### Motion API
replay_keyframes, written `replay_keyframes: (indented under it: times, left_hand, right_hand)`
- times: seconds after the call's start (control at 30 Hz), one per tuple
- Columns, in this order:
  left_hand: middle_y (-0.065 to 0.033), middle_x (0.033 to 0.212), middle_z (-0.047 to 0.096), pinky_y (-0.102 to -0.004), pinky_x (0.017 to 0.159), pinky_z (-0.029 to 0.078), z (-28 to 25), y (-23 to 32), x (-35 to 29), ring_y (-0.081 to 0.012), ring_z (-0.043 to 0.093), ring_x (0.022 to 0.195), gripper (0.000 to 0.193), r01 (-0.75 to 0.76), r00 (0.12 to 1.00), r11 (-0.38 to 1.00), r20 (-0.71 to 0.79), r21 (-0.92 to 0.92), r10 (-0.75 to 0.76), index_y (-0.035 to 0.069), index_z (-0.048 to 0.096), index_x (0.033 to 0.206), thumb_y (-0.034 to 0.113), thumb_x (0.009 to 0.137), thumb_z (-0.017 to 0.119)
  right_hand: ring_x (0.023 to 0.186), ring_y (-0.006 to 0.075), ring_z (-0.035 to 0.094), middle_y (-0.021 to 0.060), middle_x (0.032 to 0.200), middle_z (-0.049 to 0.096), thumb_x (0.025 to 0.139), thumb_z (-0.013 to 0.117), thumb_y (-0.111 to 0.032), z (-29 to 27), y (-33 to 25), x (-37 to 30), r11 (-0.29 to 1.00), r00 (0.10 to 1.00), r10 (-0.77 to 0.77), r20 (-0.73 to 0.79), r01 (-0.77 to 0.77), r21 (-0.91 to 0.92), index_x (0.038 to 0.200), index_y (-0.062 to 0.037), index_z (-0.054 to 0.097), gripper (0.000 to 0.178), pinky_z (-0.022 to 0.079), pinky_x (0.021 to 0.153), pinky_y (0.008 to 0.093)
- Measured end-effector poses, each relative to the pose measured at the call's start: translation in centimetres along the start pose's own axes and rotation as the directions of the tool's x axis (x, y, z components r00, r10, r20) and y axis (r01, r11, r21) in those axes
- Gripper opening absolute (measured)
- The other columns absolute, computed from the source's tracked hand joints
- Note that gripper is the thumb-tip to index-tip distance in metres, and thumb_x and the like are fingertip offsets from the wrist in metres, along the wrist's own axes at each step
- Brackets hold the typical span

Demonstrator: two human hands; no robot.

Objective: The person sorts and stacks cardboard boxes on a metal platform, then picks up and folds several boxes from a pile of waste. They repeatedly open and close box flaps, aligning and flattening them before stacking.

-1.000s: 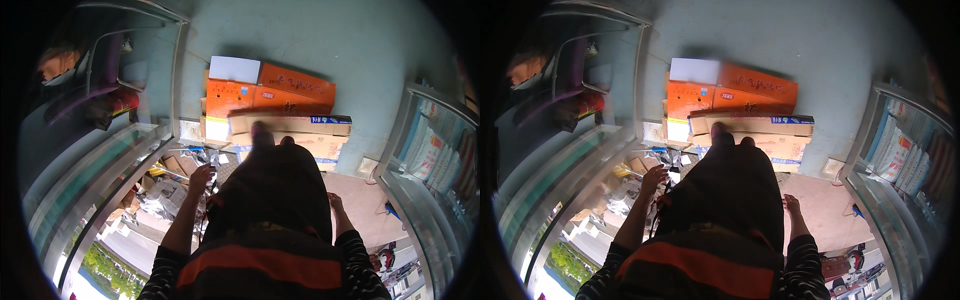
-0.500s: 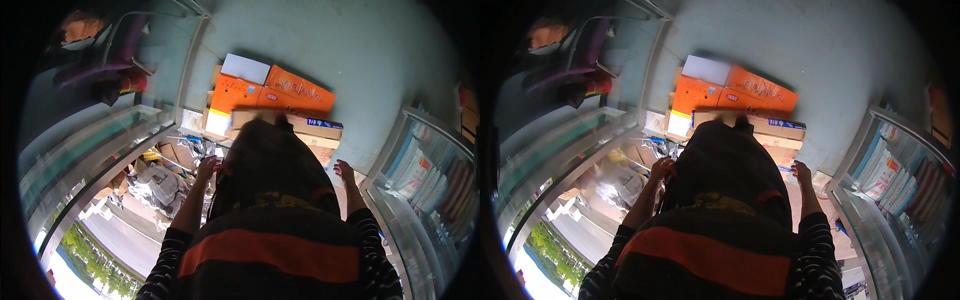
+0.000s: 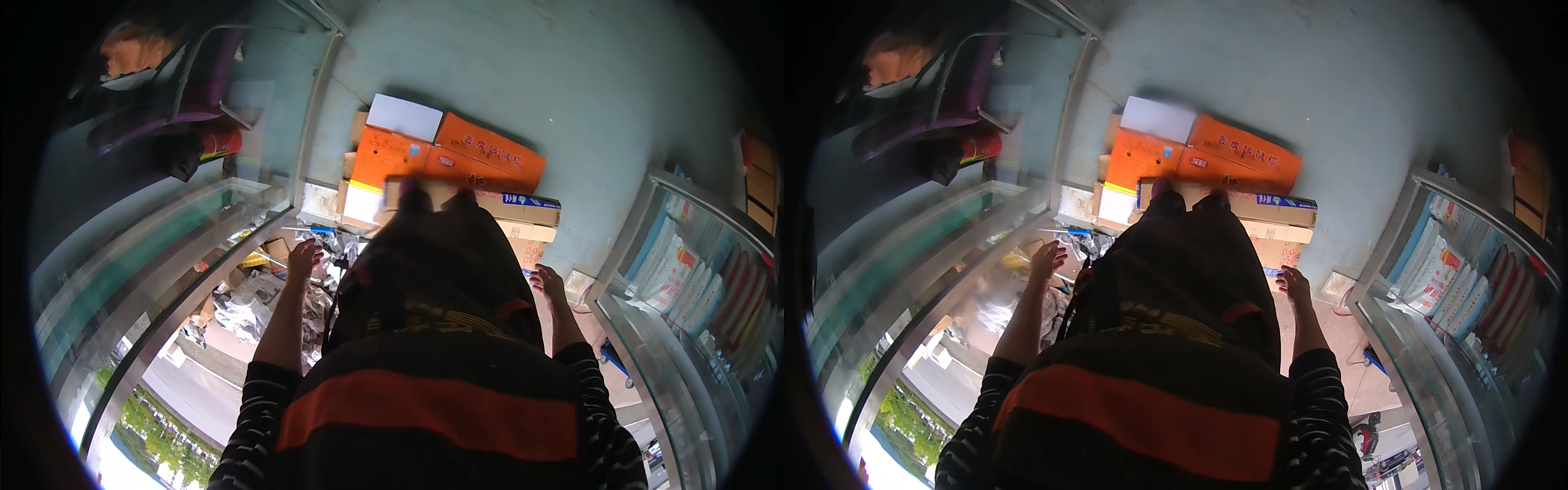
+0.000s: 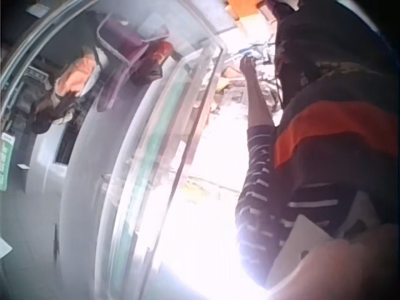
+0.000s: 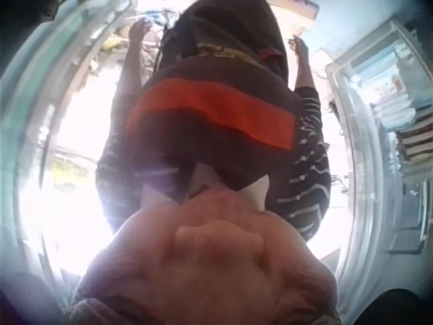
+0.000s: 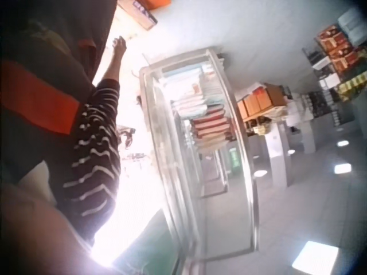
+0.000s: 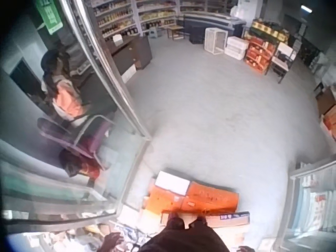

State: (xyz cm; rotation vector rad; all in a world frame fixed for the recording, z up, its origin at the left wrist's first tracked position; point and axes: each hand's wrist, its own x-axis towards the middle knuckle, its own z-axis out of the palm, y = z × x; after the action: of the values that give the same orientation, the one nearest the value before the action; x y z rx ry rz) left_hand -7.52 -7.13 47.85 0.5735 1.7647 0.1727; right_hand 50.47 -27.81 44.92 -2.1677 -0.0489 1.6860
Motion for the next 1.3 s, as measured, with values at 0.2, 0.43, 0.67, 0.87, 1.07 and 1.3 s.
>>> replay_keyframes:
  times: [0.2,0.43,0.67,0.87,1.07,1.3]
  left_hand:
    - [-0.0108,0.102,0.064,-0.0335,0.08,0.05,2.7,1.7,-0.6,-0.02,0.063,0.091,0.035,-0.013,0.997,0.999,0.077,0.051,0.009,0.007,0.053,0.12,0.029,0.093,0.051]
    - [-0.0096,0.1,0.064,-0.0287,0.074,0.049,10.3,0.8,-3.1,-0.017,0.063,0.086,0.034,0.002,1.0,0.997,0.03,-0.077,0.0,0.006,0.052,0.121,0.026,0.093,0.05]
    - [-0.0088,0.099,0.064,-0.0293,0.072,0.05,17.2,-3.2,-5.5,-0.0165,0.063,0.085,0.036,0.034,0.999,0.985,-0.022,-0.166,-0.038,0.006,0.052,0.12,0.029,0.092,0.053]
    - [-0.0096,0.1,0.065,-0.0311,0.075,0.05,17.2,-2.0,-6.2,-0.0178,0.063,0.086,0.038,0.005,1.0,0.999,-0.007,-0.046,-0.005,0.006,0.052,0.12,0.031,0.092,0.053]
    - [-0.0122,0.102,0.064,-0.03,0.074,0.051,16.6,1.6,-3.0,-0.0191,0.064,0.085,0.036,-0.082,0.996,0.996,0.037,-0.025,0.083,0.004,0.052,0.12,0.027,0.093,0.051]
    - [-0.0137,0.104,0.064,-0.0309,0.074,0.051,17.3,3.1,-2.9,-0.0205,0.064,0.086,0.036,-0.086,0.994,0.996,0.073,0.039,0.083,0.004,0.051,0.122,0.026,0.093,0.05]
  right_hand:
    - [0.089,0.0191,0.062,0.0087,0.101,0.064,0.093,0.05,-0.024,-3.7,2.5,-0.9,0.997,0.996,0.048,0.071,-0.043,-0.062,0.121,-0.0079,0.054,0.032,0.05,0.078,0.0333]
    - [0.084,0.017,0.064,0.0088,0.098,0.065,0.091,0.052,-0.026,-11.4,-2.3,0.5,0.985,0.999,-0.033,0.025,0.036,-0.17,0.119,-0.0079,0.055,0.033,0.05,0.072,0.0306]
    - [0.086,0.0174,0.062,0.0085,0.099,0.064,0.091,0.051,-0.023,-17.3,-3.6,5.6,0.98,0.992,-0.127,0.019,0.129,-0.149,0.118,-0.0075,0.055,0.032,0.05,0.074,0.0313]
    - [0.081,0.0165,0.063,0.0079,0.095,0.065,0.092,0.05,-0.022,-18.9,-2.8,5.1,0.98,0.996,-0.086,0.039,0.092,-0.175,0.119,-0.0076,0.055,0.031,0.05,0.071,0.0307]
    - [0.084,0.0183,0.063,0.0097,0.098,0.065,0.093,0.049,-0.023,-17.8,-1.9,3.8,0.987,0.991,-0.135,0.023,0.136,-0.084,0.12,-0.0071,0.054,0.032,0.05,0.073,0.0318]
    - [0.085,0.0168,0.063,0.0079,0.097,0.065,0.091,0.049,-0.021,-17.0,0.3,1.7,0.995,0.998,-0.065,0.015,0.066,-0.079,0.118,-0.0066,0.056,0.031,0.05,0.074,0.0315]
